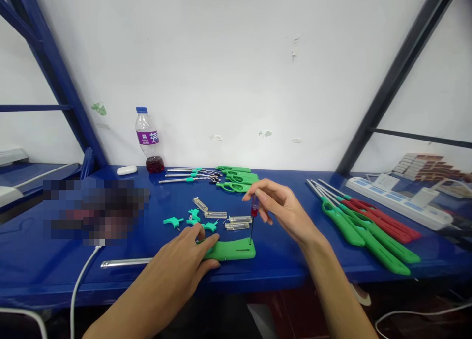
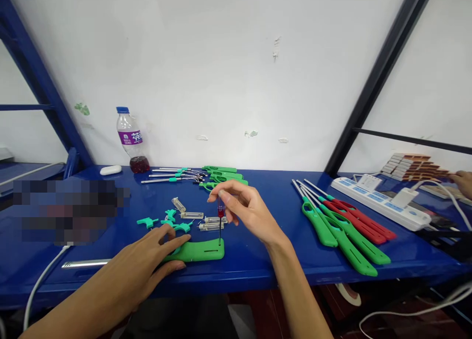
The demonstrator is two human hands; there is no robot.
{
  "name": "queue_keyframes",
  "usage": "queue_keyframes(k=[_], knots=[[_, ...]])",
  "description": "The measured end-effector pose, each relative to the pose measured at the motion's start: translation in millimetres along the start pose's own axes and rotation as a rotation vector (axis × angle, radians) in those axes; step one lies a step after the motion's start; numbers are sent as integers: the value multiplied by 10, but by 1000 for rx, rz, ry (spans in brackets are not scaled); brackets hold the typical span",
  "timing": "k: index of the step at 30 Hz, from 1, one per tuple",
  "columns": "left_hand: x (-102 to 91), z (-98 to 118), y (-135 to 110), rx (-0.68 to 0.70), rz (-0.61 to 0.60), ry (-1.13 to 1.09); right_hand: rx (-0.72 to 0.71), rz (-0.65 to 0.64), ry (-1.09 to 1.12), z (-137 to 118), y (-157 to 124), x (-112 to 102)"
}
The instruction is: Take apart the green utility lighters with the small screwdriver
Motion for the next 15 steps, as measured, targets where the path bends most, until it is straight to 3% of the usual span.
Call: queue_keyframes(k=[4,7,10,15], knots=[[-15,8,-2,-14,1,-33,-10,-180,86,-4,-67,13],[-14,14,6,-24,2,-35,35,-193,102,52,-79,0],[-11,21,10,-36,-19,-36,73,-129,55,93,-58,-17],[-16,-24,-12,-22,10,-67,53,132,-39,-23,-52,-231]])
Point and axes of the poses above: each hand's wrist, its own y-axis towards the middle knuckle, its own x-axis out of the palm, z = x × y, the point moved 4 cm from there along y, towards the middle knuckle, and after that the axes turned 6 degrees about z, right-handed, at the moved point
